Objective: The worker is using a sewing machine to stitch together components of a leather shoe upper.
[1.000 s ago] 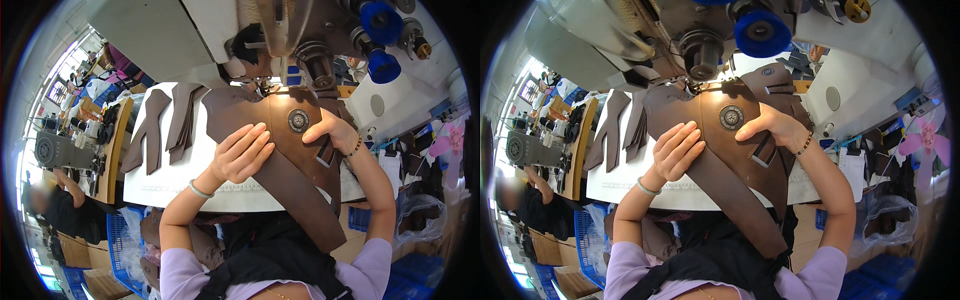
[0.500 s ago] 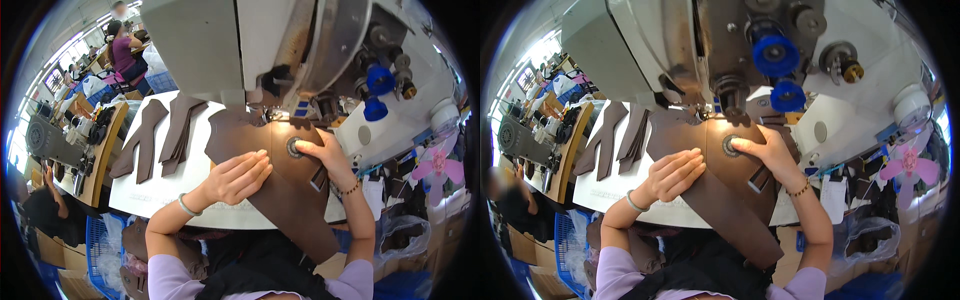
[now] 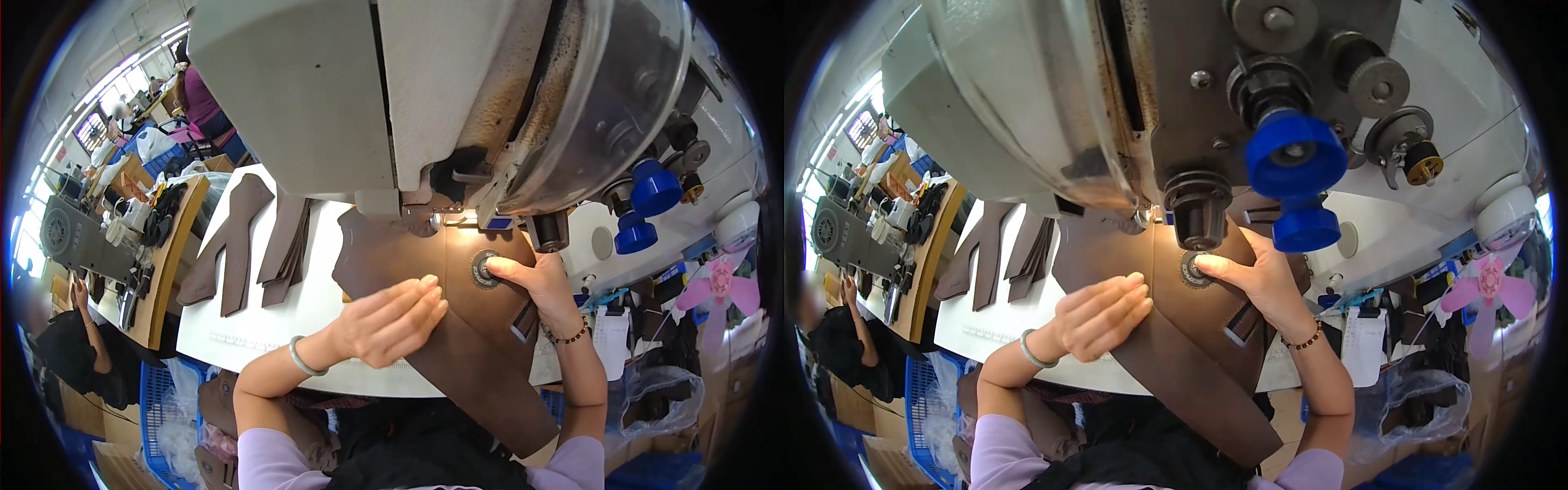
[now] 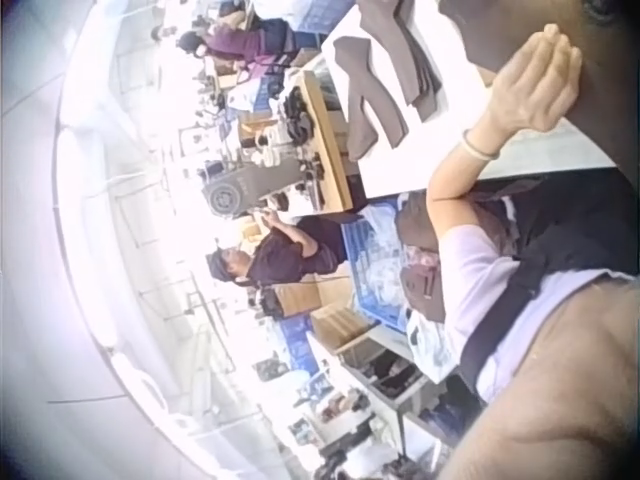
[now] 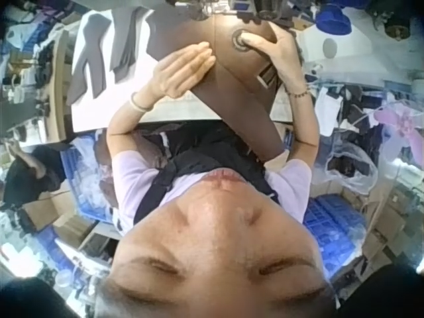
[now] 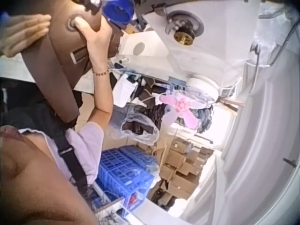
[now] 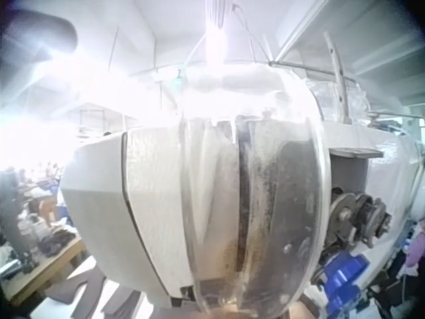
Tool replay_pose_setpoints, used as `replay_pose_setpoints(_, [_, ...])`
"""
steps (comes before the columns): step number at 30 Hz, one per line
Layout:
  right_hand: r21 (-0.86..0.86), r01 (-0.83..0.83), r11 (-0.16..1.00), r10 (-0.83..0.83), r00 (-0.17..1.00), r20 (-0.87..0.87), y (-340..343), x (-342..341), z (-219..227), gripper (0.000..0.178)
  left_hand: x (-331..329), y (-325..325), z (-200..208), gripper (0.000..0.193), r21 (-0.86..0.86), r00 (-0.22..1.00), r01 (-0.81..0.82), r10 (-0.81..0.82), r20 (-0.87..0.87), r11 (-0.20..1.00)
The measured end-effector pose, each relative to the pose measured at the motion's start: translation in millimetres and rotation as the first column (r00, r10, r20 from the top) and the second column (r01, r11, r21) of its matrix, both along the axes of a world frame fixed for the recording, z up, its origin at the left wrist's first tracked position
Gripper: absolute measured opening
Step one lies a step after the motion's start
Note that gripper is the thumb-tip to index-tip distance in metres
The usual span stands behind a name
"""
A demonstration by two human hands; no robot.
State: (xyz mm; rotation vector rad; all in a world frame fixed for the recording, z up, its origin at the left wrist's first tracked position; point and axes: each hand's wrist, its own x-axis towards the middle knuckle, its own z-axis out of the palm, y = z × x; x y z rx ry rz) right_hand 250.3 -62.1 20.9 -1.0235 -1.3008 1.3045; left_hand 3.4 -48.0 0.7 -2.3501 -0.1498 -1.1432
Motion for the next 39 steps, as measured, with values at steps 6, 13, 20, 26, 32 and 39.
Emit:
replay_pose_setpoints(6, [0.101,0.061,0.993,-0.056,0.997,-0.046,7,-2,0,0.041,1,9,4,0.013,0.016,1.000,0.013,-0.013,0.016,1.000])
replay_pose_setpoints(13, [-0.021,0.033,0.999,-0.034,0.998,-0.044,16,4,-7,0.040,3,13,3,0.016,0.017,0.998,0.035,-0.035,0.049,0.999])
replay_pose_setpoints(20, [0.032,0.023,0.999,-0.023,1.000,-0.008,26,11,-18,0.027,5,20,6,0.019,0.029,0.997,0.034,-0.036,0.063,0.999])
replay_pose_setpoints(26, [0.038,0.124,0.992,-0.121,0.990,-0.077,43,13,-31,0.049,8,26,10,0.021,0.012,0.997,0.006,-0.007,0.076,1.000])
replay_pose_setpoints(32, [0.073,0.116,0.991,-0.104,0.984,-0.143,42,14,-33,0.061,7,27,7,0.021,-0.008,0.997,0.017,-0.016,0.078,1.000])
replay_pose_setpoints(39, [0.160,0.212,0.964,-0.190,0.972,-0.141,45,9,-25,0.055,4,34,5,0.023,-0.087,0.999,-0.001,0.005,0.048,0.996])
